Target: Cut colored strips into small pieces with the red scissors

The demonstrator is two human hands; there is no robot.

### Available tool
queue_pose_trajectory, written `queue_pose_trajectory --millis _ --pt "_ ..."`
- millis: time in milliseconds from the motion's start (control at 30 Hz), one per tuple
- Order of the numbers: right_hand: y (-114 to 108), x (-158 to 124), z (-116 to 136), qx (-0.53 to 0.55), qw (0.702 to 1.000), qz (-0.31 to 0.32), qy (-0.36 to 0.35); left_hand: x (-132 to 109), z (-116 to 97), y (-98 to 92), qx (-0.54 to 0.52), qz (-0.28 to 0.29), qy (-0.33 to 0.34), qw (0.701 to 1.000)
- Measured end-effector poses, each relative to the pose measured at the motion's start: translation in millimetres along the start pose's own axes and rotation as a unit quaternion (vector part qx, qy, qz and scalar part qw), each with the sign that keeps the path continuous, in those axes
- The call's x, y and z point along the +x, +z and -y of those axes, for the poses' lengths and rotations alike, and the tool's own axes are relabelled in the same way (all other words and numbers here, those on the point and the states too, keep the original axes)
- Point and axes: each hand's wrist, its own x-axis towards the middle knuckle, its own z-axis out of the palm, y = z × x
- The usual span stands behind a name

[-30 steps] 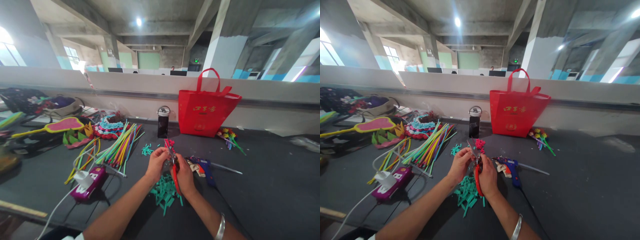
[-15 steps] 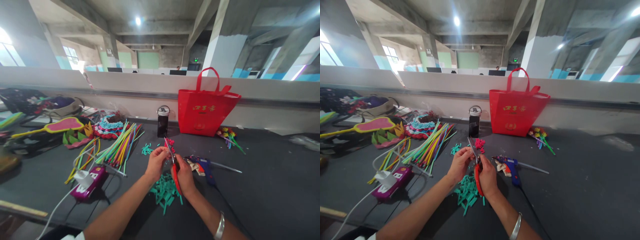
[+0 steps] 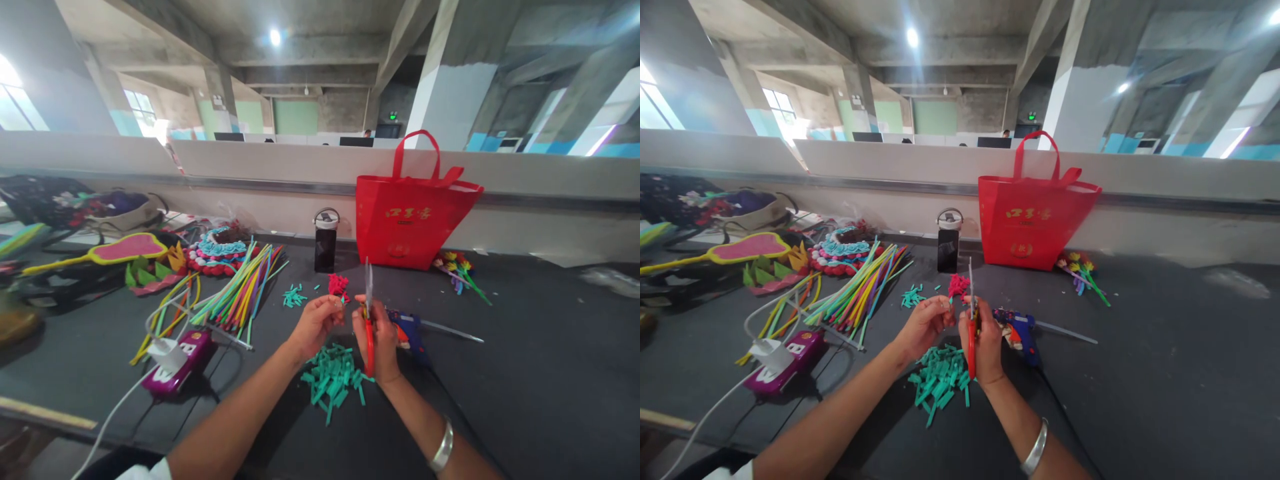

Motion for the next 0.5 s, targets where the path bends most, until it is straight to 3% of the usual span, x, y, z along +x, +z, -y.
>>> queue_pose_trajectory --millis 233,367,500 --pt "-2.6 1.4 3.6 0.087 0.996 0.027 -0.007 0.5 3.4 -3.9 0.008 0.046 -0.09 0.995" --pt "-0.9 1.3 2.3 0.064 0.997 0.028 -0.016 0.4 4.9 -6.6 0.025 0.056 -0.124 0.99" --pt "-1.9 3.9 2.9 0.022 1.0 0.004 -0.01 2.5 6.0 -8.6 0.065 0.027 -0.086 0.994"
